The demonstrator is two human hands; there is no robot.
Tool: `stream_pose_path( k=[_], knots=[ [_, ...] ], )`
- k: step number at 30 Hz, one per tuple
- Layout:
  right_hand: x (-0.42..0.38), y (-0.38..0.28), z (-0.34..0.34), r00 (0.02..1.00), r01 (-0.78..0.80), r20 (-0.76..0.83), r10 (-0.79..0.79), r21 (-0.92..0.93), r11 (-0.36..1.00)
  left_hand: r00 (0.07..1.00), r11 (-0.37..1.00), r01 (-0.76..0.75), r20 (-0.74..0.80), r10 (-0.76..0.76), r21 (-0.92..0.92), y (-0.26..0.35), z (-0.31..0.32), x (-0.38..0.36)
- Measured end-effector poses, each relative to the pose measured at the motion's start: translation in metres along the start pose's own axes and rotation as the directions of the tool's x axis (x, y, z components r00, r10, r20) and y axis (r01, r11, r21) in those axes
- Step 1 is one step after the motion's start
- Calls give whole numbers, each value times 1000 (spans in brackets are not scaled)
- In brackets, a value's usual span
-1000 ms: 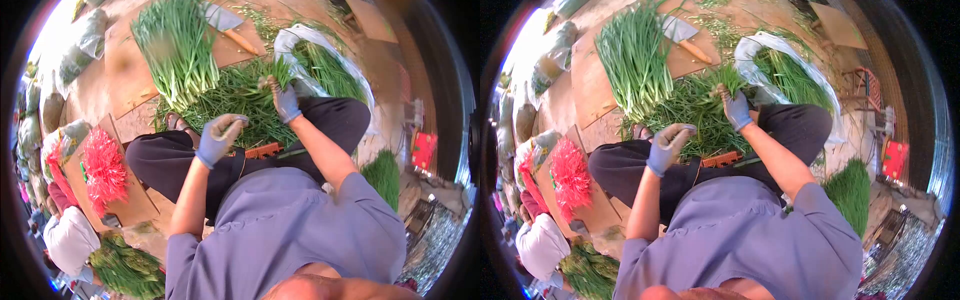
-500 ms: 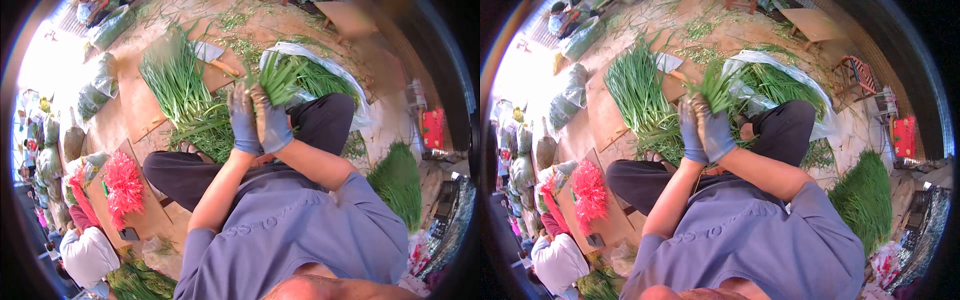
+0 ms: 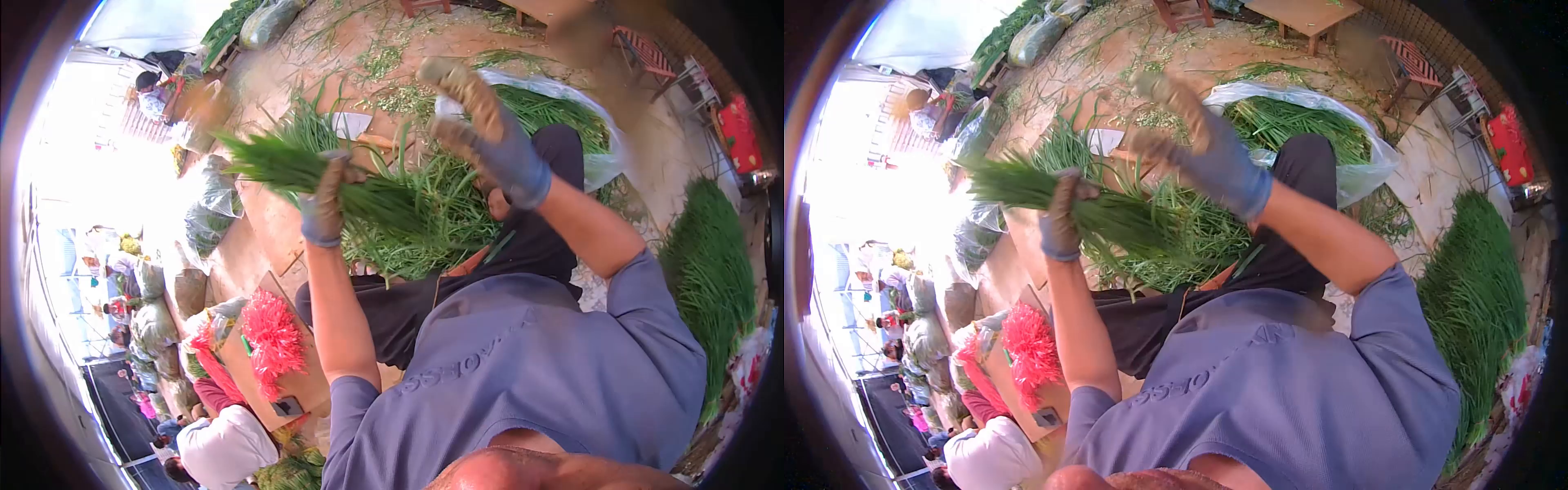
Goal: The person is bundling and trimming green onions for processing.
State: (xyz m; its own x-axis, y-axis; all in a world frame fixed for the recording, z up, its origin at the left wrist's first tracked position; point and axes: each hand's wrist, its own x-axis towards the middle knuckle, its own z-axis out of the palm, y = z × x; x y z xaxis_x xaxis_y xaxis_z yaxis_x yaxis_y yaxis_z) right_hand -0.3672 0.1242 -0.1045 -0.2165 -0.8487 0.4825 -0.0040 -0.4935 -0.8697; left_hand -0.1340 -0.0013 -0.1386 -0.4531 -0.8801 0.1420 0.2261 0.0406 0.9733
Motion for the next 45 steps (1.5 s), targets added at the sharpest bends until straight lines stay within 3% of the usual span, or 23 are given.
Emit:
stream_pose_path(
  k=[2, 4, 7, 9, 11, 14, 15, 17, 19, 22, 23, 24, 25, 27, 29, 30, 31, 34, 38, 39, 41, 43, 45],
  knots=[
    [12, 9, -14, 999, -10, 54, 9, 27, 1000, 962, 943, -60, 234, 142, -328, 12, -8, 7],
    [23, 13, -16, 969, 169, 229, -95, -327, 930, 885, 914, -99, 385, 262, -394, 28, -4, 15],
    [41, 7, 34, 924, 377, 223, -310, -403, 834, 858, 937, -111, 443, 258, -331, 52, 3, 21],
    [47, 8, 61, 941, 315, 239, -239, -366, 876, 857, 936, -144, 433, 280, -320, 61, 10, 22],
    [48, 27, 83, 951, 39, 307, 38, -241, 970, 854, 932, -194, 414, 314, -306, 71, 13, 24],
    [51, 76, 76, 979, 136, 128, -157, 161, 978, 850, 951, -81, 477, 222, -299, 85, 7, 20],
    [46, 68, 65, 998, -12, 64, -6, 277, 961, 926, 954, -143, 304, 222, -264, 86, 8, 14],
    [31, 67, 39, 956, -250, 7, 294, 546, 799, 939, 898, -173, 208, 275, -405, 81, -15, 18],
    [16, 121, 1, 896, -404, 127, 426, 630, 663, 963, 873, -234, 24, 270, -428, 91, -19, 11],
    [-10, 160, -36, 832, -542, 329, 446, 314, 779, 883, 789, -151, 278, 378, -595, 109, -40, 17],
    [-10, 145, -35, 871, -424, 305, 386, 68, 903, 925, 804, -189, 172, 339, -564, 115, -27, 14],
    [-9, 129, -33, 904, -278, 278, 324, -191, 941, 918, 817, -152, 228, 326, -556, 120, -25, 17],
    [6, 76, -23, 958, 12, 249, 145, -538, 843, 910, 832, -108, 283, 304, -543, 123, -24, 22],
    [48, -4, -5, 868, 497, 324, -377, -542, 678, 929, 876, -74, 287, 234, -476, 132, 0, 23],
    [69, -41, 38, 804, 576, 412, -428, -365, 731, 923, 907, -21, 341, 179, -420, 142, 19, 25],
    [80, -54, 57, 794, 411, 569, -213, -246, 878, 915, 922, -2, 372, 158, -387, 145, 24, 29],
    [87, -61, 68, 691, 198, 722, -24, -157, 968, 892, 922, -10, 413, 184, -388, 148, 20, 33],
    [93, -19, 78, 411, -313, 863, 294, -169, 935, 942, 832, 8, 283, 179, -554, 159, -17, 59],
    [42, 45, 77, 315, -299, 933, 174, -76, 951, 994, 892, -110, -67, 89, -438, 155, -58, 60],
    [29, 53, 75, 308, -288, 929, 207, -116, 950, 991, 873, -61, 76, 112, -484, 153, -76, 65],
    [15, 62, 68, 393, -170, 875, 281, -231, 958, 997, 872, -29, 49, 60, -488, 147, -102, 66],
    [10, 58, 63, 574, 34, 759, 308, -397, 917, 1000, 879, -14, -7, 12, -477, 150, -105, 57],
    [-1, 62, 53, 706, 73, 648, 286, -468, 881, 996, 902, 3, -81, -42, -431, 154, -106, 50]
  ],
)
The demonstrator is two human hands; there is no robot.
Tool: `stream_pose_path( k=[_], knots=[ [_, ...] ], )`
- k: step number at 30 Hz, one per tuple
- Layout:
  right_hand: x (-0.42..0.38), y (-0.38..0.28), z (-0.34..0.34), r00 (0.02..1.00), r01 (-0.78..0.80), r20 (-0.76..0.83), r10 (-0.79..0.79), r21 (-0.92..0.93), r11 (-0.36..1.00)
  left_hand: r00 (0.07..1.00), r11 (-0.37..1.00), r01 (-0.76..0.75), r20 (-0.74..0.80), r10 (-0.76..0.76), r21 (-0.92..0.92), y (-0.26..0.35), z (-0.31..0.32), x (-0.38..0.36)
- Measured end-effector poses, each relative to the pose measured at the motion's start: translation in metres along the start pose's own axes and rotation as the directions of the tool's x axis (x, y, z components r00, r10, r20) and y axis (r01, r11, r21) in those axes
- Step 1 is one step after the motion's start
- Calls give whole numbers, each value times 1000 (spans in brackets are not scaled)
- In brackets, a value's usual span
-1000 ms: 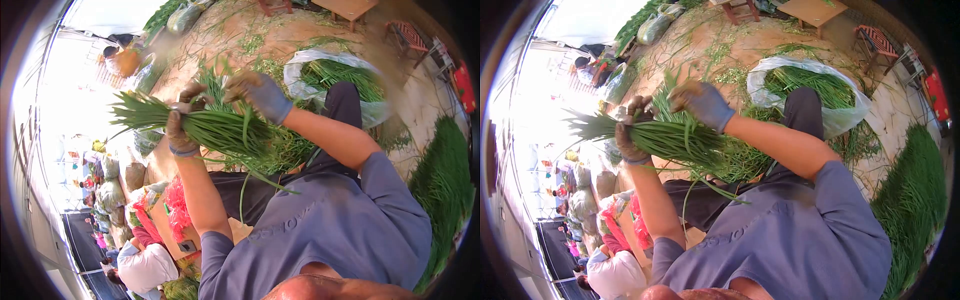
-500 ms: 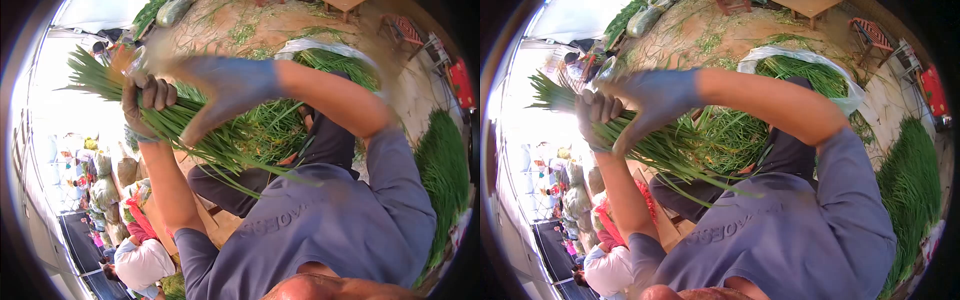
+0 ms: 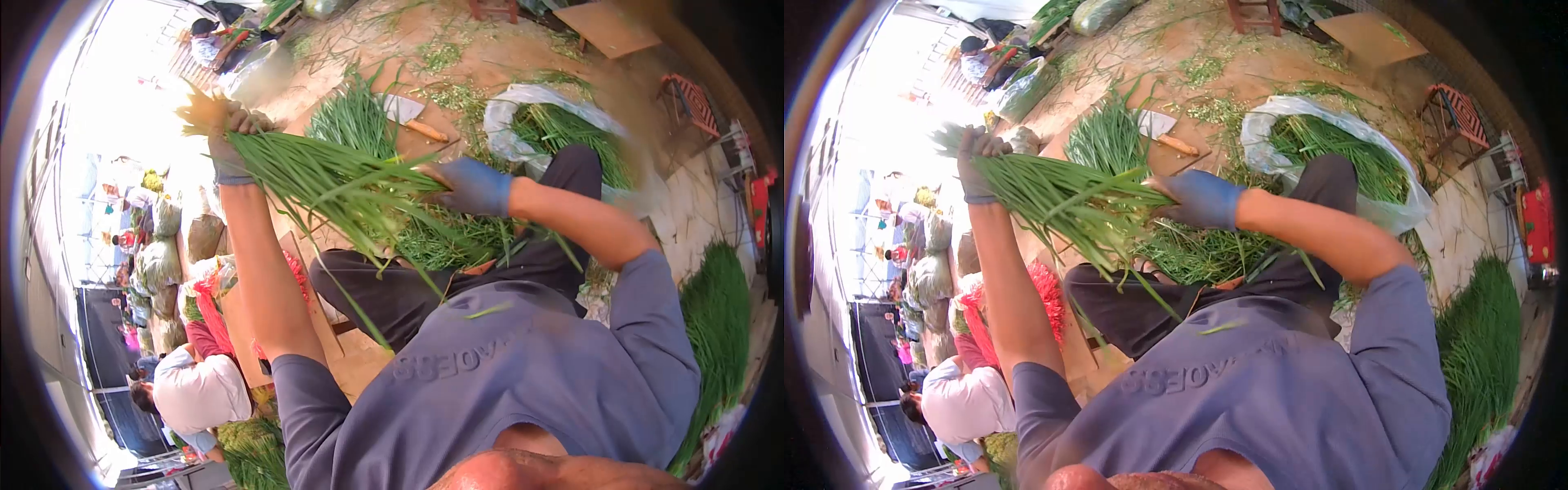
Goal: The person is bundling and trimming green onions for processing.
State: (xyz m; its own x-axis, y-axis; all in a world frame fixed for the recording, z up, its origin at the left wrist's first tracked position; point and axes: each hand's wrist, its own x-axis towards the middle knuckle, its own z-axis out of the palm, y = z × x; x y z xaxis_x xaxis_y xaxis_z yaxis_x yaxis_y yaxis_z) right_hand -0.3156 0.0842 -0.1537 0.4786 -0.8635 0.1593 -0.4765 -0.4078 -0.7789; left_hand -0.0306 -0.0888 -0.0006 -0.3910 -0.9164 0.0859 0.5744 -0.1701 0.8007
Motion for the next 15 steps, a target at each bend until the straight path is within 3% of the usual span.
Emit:
stream_pose_path(
  k=[1, 2, 5, 6, 7, 11, 12, 14, 15],
  knots=[
    [-8, 4, 2, 996, -16, -86, 13, -41, 999, 999, 1000, 5, -46, -4, 24, 1, 0, -3],
    [-13, 5, 3, 988, -3, -154, -9, -79, 997, 982, 981, -13, -180, 49, 195, -1, 3, -1],
    [-46, 13, 22, 952, 12, -303, -42, -100, 995, 988, 989, -146, -37, 148, 32, 23, -43, 21],
    [-59, 26, 27, 941, 17, -336, -40, -74, 997, 948, 971, -208, -219, 229, 114, 42, -38, 11],
    [-77, 48, 34, 968, -34, -251, 3, -121, 992, 978, 984, -171, -111, 176, 52, 78, -91, 30],
    [-91, 48, 31, 976, -64, 168, 137, -382, 922, 975, 971, -224, 4, 224, 88, 113, -96, 23],
    [-91, 48, 22, 947, 79, 295, 128, -599, 797, 974, 968, -228, 39, 225, 105, 112, -90, 23],
    [-70, 25, 3, 975, 223, 105, -198, -553, 803, 960, 955, -246, -92, 263, 164, 105, -70, 16],
    [-51, 0, -5, 982, 153, -35, -185, -424, 893, 947, 948, -253, -152, 284, 194, 100, -60, 10]
  ],
)
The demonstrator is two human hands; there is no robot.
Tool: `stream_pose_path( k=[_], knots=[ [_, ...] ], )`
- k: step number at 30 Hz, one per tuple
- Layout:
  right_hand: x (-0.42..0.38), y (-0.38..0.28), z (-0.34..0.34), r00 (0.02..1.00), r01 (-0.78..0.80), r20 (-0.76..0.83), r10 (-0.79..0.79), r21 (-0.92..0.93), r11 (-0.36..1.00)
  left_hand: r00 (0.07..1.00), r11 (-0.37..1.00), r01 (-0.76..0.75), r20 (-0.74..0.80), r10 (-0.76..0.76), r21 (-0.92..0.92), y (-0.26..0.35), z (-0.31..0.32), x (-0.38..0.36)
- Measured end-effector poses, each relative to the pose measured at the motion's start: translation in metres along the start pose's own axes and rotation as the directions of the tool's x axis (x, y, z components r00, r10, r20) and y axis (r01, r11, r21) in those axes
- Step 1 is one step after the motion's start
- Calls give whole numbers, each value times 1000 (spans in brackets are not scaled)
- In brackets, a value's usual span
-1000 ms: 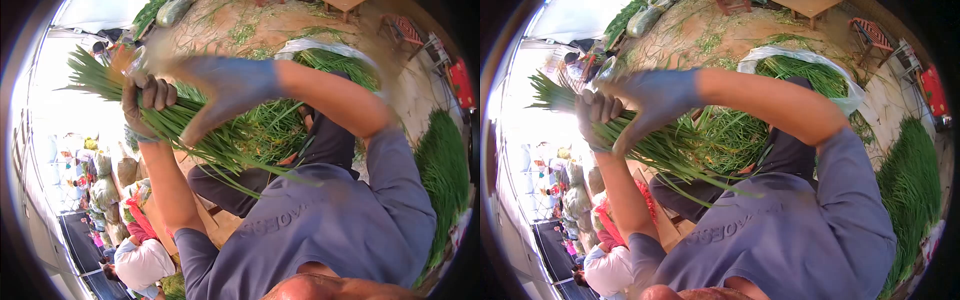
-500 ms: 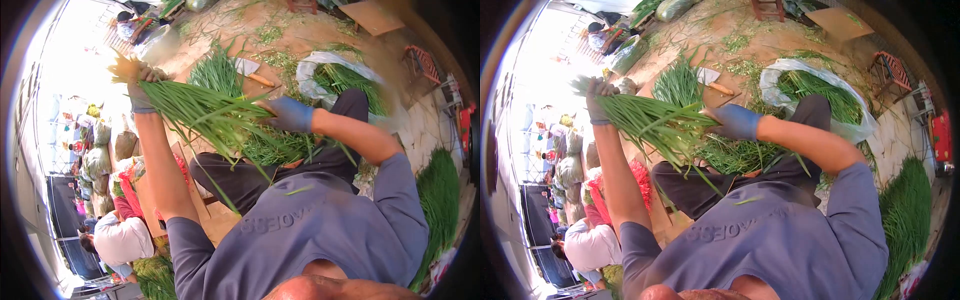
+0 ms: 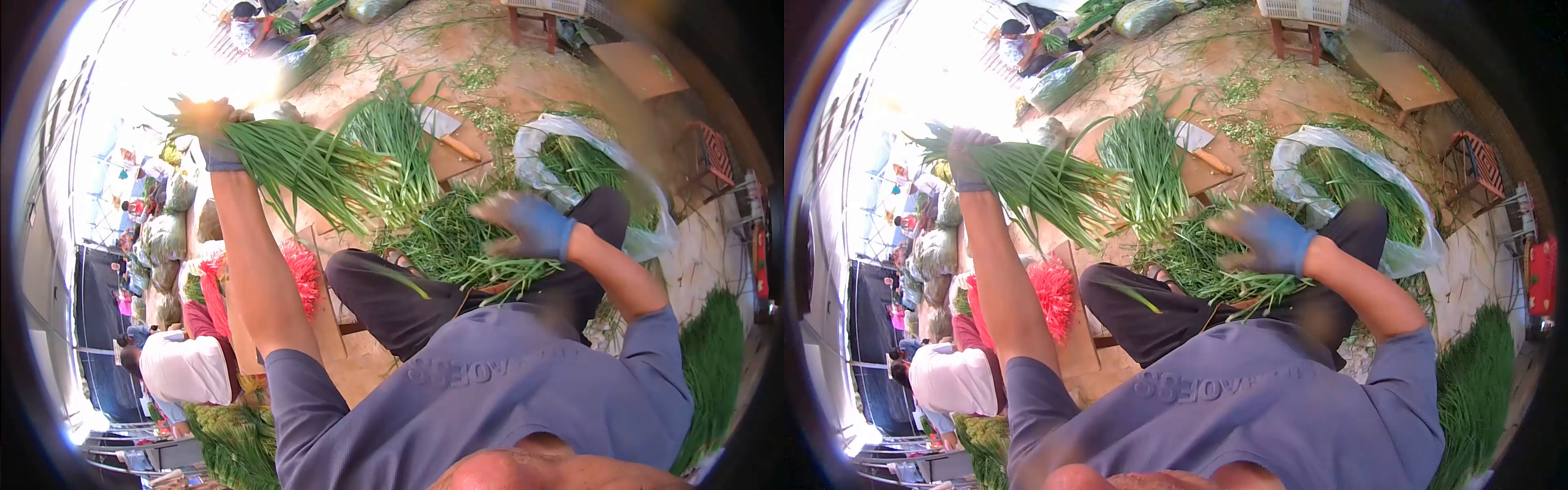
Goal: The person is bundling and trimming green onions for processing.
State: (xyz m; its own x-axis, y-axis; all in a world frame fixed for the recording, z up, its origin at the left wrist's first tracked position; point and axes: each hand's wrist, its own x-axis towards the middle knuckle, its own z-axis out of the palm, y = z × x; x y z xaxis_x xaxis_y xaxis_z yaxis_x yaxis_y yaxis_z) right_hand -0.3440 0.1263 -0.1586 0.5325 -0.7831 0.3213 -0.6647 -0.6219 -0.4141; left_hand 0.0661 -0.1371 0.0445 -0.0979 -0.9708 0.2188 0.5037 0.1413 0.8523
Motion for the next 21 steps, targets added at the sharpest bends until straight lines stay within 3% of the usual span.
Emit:
stream_pose_path(
  k=[1, 3, 5, 6, 7, 8, 10, 12, 13, 14, 15, 17, 20, 21],
  knots=[
    [24, -16, -11, 990, -74, -111, 91, 152, 986, 1000, 1000, -1, 19, 1, -17, -3, 3, -4],
    [57, -36, -20, 959, -157, -154, 237, 408, 899, 998, 998, -4, 59, 8, -58, -10, 11, -11],
    [88, -49, -10, 838, -116, -527, 144, 86, 989, 999, 998, -46, 23, 47, -44, -23, 34, -31],
    [105, -48, 6, 812, -117, -568, 136, 71, 991, 998, 997, -66, 6, 66, -34, -28, 42, -39],
    [122, -41, 27, 782, -118, -610, 126, 53, 992, 995, 994, -41, 86, 50, -104, -35, 38, -42],
    [130, -32, 41, 750, -124, -650, 120, 40, 991, 998, 996, -63, -16, 62, -69, -42, 47, -48],
    [137, -13, 47, 821, -102, -516, 246, 292, 951, 969, 994, -106, -223, 106, 14, -56, 65, -62],
    [133, -3, 43, 859, -44, -415, 298, 522, 852, 964, 991, -136, -229, 133, 4, -55, 38, -67],
    [115, 9, 38, 865, 3, -396, 308, 618, 786, 961, 987, -162, -231, 155, -15, -51, 20, -70],
    [102, 32, 50, 798, 10, -334, 501, 840, 543, 957, 982, -183, -237, 170, -34, -47, 5, -72],
    [86, 54, 64, 725, 52, -202, 659, 969, 240, 916, 974, -225, -349, 200, -35, -42, -7, -73],
    [43, 58, 52, 726, -82, 46, 686, 996, 20, 944, 958, -228, -279, 174, -175, -38, -32, -80],
    [23, 30, 91, 863, 183, 14, 505, 924, -337, 970, 944, -202, -190, 155, -261, -46, -53, -87],
    [25, 6, 89, 865, 138, 32, 500, 944, -299, 972, 939, -199, -178, 153, -280, -51, -45, -93]
  ],
)
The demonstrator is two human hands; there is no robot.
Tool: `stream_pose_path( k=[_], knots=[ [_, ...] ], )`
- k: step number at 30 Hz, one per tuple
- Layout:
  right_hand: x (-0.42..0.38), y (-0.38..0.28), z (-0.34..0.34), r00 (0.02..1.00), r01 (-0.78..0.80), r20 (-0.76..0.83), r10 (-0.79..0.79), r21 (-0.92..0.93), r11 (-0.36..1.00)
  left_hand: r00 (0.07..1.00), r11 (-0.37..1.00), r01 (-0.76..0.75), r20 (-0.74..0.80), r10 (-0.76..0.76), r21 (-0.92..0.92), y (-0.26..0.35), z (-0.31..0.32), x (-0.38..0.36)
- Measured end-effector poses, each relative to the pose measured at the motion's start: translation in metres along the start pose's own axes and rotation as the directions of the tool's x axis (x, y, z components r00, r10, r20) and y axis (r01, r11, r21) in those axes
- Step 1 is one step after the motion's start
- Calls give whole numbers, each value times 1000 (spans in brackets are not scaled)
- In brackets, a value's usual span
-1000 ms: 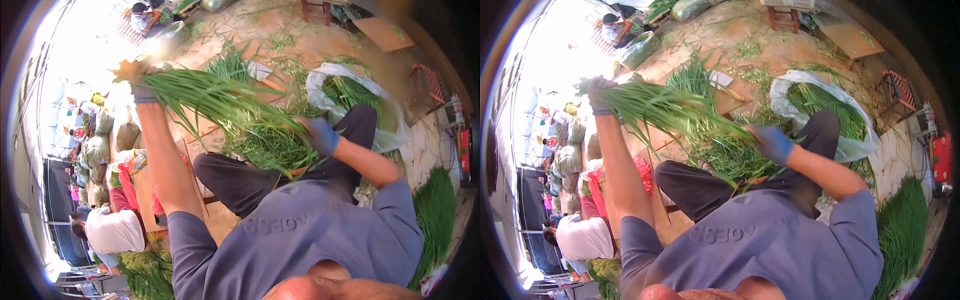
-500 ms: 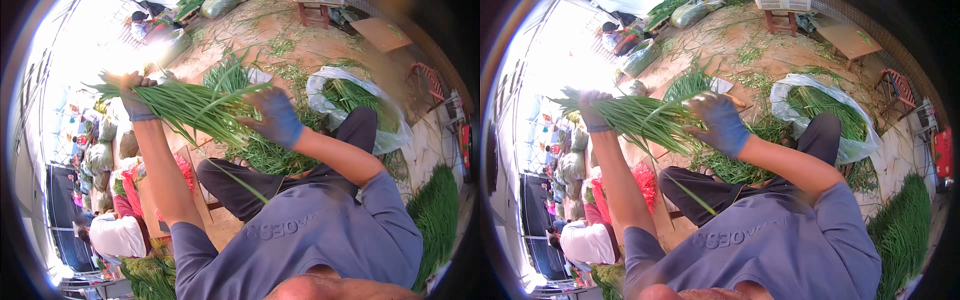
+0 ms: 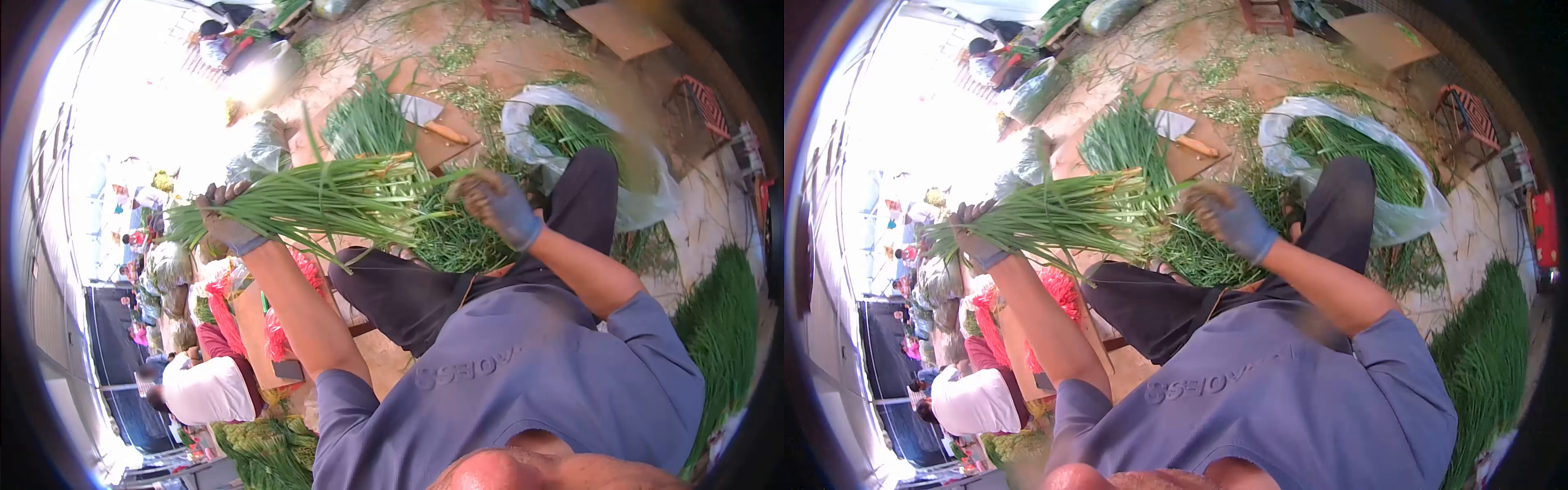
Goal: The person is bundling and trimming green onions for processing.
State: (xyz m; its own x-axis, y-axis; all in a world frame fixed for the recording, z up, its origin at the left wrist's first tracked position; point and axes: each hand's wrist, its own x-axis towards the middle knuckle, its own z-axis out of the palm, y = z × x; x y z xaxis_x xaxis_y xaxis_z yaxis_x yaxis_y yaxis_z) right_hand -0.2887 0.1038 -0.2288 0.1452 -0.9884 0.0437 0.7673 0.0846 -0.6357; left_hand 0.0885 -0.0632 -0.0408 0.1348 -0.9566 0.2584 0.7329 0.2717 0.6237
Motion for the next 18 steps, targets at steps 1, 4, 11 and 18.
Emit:
stream_pose_path(
  k=[1, 4, 11, 18],
  knots=[
    [1, -6, 29, 1000, -10, 4, 10, -66, 998, 1000, 1000, 0, 20, 0, -28, -8, 5, -3],
    [9, -18, 79, 987, 54, -57, -153, -770, 635, 994, 997, 29, 107, -21, -72, -18, 11, -13],
    [65, 42, 49, 965, 160, -112, -239, -470, 868, 947, 995, -18, 319, 48, -96, -39, 45, -64],
    [48, 9, 55, 961, 18, -264, -84, -243, 970, 890, 995, -55, 448, 87, -84, -52, 51, -83]
  ],
)
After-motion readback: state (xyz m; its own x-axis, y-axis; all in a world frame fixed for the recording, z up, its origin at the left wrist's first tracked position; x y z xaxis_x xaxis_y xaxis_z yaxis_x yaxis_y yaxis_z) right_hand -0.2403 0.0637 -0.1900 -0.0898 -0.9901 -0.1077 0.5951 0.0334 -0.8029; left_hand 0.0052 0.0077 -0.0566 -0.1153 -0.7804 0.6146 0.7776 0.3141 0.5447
